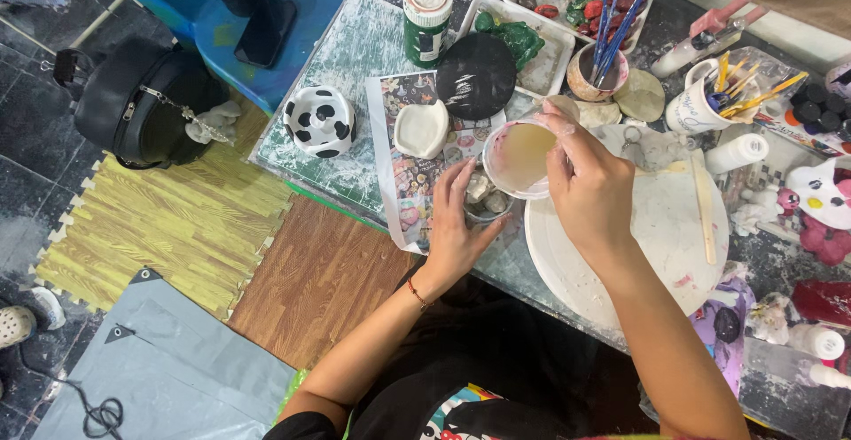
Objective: The person shapes a small piece of clay into a figurine, then uses a paintbrush to apply black paint to a white ceramic object with black spots. The workspace is cluttered with art supplies, including paints, brushes, and other figurines.
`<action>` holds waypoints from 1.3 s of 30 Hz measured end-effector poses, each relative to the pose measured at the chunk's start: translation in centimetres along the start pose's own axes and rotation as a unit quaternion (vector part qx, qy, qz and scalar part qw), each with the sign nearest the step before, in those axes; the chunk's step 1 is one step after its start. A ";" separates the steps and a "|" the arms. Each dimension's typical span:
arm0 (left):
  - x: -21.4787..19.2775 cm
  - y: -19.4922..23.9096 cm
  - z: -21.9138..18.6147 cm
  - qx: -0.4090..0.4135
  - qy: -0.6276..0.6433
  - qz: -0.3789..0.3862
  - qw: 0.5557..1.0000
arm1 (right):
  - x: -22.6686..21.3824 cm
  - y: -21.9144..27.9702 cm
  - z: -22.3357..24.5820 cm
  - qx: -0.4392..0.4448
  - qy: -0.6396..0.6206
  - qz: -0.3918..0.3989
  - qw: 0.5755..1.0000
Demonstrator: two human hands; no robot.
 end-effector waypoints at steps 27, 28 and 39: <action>0.6 -0.1 0.6 -0.037 0.036 0.017 0.999 | 0.6 -0.1 -0.1 0.013 -0.007 -0.006 1.000; 0.5 -0.1 0.6 -0.034 0.040 0.015 0.998 | 0.7 0.0 -0.2 0.004 -0.001 -0.007 1.000; 0.3 -0.2 0.2 -0.044 0.045 0.018 0.998 | 1.1 0.6 -1.2 0.004 -0.001 -0.002 1.000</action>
Point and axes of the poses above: each hand's wrist, its own y-axis away from the middle knuckle, its own x-axis out of the palm, z = x × y, the point moved 1 cm from there along -y, towards the middle knuckle, and after that the axes turned 11 degrees about z, right-handed, at the moved point
